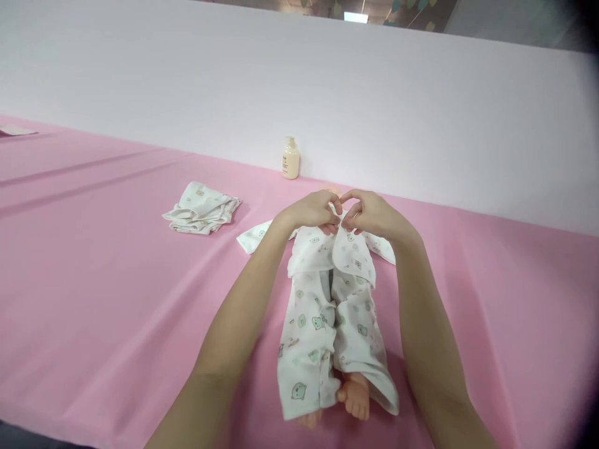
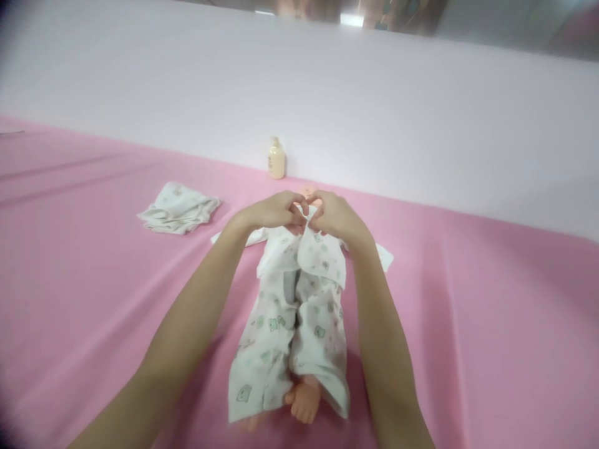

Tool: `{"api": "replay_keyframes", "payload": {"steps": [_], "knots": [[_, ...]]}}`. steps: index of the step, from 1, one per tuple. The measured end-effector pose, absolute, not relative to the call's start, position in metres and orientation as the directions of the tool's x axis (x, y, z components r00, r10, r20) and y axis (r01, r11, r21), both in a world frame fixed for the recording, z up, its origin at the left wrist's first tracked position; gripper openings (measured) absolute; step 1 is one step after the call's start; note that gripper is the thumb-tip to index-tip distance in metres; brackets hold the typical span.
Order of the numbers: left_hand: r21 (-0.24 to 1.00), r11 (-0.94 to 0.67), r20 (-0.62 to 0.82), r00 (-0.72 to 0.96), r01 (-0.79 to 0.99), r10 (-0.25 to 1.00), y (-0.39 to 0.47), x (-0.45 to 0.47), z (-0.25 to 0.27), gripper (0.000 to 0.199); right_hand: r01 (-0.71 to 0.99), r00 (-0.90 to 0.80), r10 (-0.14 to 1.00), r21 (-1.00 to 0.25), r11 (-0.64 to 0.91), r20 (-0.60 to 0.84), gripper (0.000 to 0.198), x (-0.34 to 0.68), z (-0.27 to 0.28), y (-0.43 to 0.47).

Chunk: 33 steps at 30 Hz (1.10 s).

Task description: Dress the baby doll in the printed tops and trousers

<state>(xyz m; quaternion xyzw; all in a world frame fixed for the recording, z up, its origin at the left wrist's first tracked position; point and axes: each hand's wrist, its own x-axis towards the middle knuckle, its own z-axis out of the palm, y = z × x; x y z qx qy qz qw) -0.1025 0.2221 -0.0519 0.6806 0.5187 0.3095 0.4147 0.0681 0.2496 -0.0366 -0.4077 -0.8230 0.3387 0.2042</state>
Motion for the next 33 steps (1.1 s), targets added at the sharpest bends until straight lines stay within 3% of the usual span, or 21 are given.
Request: {"api": "replay_keyframes", "payload": {"steps": [10, 26, 30, 33], "knots": [[0.872, -0.135, 0.01, 0.258, 0.47, 0.966, 0.224, -0.103, -0.054, 0.025, 0.555, -0.583, 0.812, -0.716, 0.424, 0.029, 0.054, 0.064, -0.039, 0.249], [0.793, -0.147, 0.004, 0.235, 0.591, 0.972, 0.221, -0.107, -0.051, 0.026, 0.448, -0.641, 0.767, -0.798, 0.402, 0.026, 0.053, 0.072, -0.04, 0.259], [0.655, -0.147, -0.059, 0.243, 0.741, 0.968, 0.221, -0.107, -0.049, 0.034, 0.508, -0.633, 0.774, -0.76, 0.405, -0.011, 0.054, 0.072, -0.043, 0.262], [0.491, -0.165, -0.16, 0.275, 0.855, 0.948, 0.221, -0.104, -0.048, 0.039, 0.619, -0.644, 0.762, -0.636, 0.461, -0.075, 0.045, 0.067, -0.047, 0.262]]}}
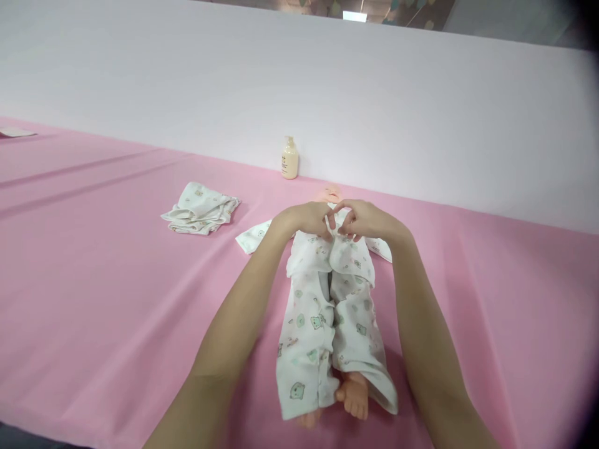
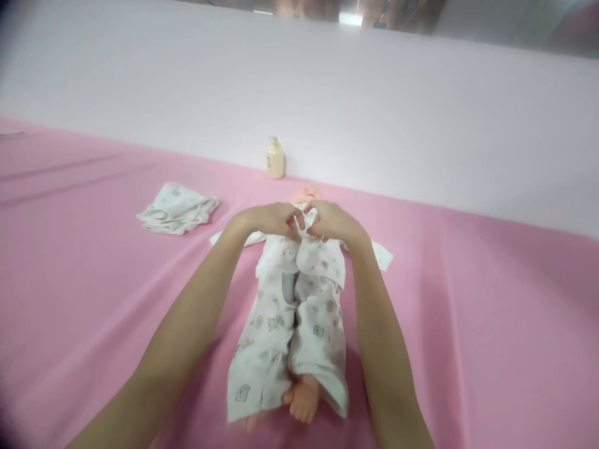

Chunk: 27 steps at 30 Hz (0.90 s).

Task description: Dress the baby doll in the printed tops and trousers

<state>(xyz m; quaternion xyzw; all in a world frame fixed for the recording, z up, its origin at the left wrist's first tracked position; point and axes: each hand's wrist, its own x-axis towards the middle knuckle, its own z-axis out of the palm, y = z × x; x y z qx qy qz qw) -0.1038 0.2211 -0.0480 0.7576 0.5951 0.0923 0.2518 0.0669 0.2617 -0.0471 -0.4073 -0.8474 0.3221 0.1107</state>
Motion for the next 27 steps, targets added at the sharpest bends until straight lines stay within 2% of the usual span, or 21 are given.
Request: {"api": "replay_keyframes", "payload": {"steps": [4, 9, 13, 23, 25, 27], "knots": [[0.396, -0.13, -0.197, 0.222, 0.909, 0.955, 0.219, -0.095, -0.047, 0.035, 0.697, -0.656, 0.743, -0.485, 0.528, -0.134, 0.031, 0.059, -0.051, 0.26], [0.372, -0.07, -0.219, 0.161, 0.926, 0.962, 0.212, -0.087, -0.044, 0.031, 0.714, -0.622, 0.763, -0.526, 0.462, -0.173, 0.036, 0.06, -0.052, 0.261], [0.35, -0.053, -0.222, 0.138, 0.935, 0.965, 0.208, -0.084, -0.042, 0.033, 0.751, -0.57, 0.801, -0.514, 0.415, -0.186, 0.044, 0.064, -0.055, 0.265], [0.245, -0.086, -0.192, 0.135, 0.966, 0.972, 0.199, -0.079, -0.036, 0.029, 0.777, -0.549, 0.823, -0.452, 0.438, -0.148, 0.059, 0.067, -0.06, 0.27], [0.192, -0.085, -0.168, 0.119, 0.978, 0.979, 0.192, -0.075, -0.033, 0.026, 0.79, -0.555, 0.822, -0.392, 0.471, -0.13, 0.058, 0.065, -0.058, 0.267], [0.119, -0.1, -0.072, 0.11, 0.988, 0.991, 0.177, -0.069, -0.026, 0.018, 0.807, -0.56, 0.826, -0.272, 0.524, -0.068, 0.05, 0.061, -0.052, 0.258]]}}
